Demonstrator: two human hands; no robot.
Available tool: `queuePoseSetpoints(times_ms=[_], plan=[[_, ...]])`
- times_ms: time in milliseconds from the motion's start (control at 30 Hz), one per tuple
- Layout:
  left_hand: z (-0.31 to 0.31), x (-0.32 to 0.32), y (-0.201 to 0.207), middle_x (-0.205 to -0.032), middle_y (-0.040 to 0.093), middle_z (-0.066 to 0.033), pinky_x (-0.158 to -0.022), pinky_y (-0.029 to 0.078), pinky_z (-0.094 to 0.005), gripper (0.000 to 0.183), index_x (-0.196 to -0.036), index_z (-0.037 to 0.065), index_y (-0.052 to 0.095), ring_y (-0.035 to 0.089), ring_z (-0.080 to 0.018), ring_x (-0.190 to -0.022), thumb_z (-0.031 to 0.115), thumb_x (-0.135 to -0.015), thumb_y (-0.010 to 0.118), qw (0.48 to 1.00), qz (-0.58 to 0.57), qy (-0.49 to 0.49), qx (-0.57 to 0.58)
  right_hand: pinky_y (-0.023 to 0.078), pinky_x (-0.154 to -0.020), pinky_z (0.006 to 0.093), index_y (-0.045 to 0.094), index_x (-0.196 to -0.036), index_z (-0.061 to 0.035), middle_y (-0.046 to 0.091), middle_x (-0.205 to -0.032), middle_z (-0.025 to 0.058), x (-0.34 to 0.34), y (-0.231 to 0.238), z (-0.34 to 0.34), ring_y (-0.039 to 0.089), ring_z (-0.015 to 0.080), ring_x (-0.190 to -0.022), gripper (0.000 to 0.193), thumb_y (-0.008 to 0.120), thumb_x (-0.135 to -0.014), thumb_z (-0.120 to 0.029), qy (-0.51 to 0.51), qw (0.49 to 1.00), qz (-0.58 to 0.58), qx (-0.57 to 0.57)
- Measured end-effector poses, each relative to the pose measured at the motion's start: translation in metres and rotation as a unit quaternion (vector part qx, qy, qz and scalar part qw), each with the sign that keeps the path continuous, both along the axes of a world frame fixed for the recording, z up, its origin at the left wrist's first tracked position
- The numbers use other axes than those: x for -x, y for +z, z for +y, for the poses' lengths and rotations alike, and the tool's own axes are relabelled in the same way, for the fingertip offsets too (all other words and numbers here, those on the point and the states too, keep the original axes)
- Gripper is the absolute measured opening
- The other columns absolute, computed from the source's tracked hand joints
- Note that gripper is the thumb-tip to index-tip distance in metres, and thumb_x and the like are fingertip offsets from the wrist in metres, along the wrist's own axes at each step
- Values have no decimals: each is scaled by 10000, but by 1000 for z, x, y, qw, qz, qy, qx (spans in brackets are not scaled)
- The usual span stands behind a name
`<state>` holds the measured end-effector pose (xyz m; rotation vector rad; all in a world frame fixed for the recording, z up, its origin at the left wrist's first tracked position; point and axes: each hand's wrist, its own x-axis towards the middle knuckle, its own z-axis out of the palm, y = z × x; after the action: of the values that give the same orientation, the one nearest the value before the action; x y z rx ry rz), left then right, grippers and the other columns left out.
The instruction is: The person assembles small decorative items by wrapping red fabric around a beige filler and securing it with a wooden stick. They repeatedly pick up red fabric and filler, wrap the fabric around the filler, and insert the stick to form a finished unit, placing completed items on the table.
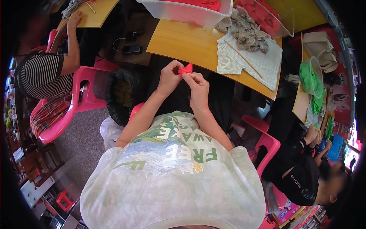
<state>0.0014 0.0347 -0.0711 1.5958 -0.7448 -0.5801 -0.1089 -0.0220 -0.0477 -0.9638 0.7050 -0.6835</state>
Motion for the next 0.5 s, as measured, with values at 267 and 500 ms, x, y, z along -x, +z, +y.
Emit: queuePoseSetpoints(times_ms=[267,500], plan=[[-4,-2,-9,-910,644,-48,-701,495,-249,213,-964,-6,631,597,-107,-762,-51,-755,627,995,80,61,18,403,-731,222,696,-825,27,552,-902,32,-6,-3,7,526,79,-820,96,713,-797,-63,9,1000,8,-11],[-1,2,-9,-911,637,-34,-731,485,-231,211,-993,-8,634,581,-81,-815,-47,-793,580,995,87,-1,51,398,-716,215,698,-808,17,551,-833,8,-7,-1,16,520,69,-800,79,715,-789,-58,25,998,-2,-58]])
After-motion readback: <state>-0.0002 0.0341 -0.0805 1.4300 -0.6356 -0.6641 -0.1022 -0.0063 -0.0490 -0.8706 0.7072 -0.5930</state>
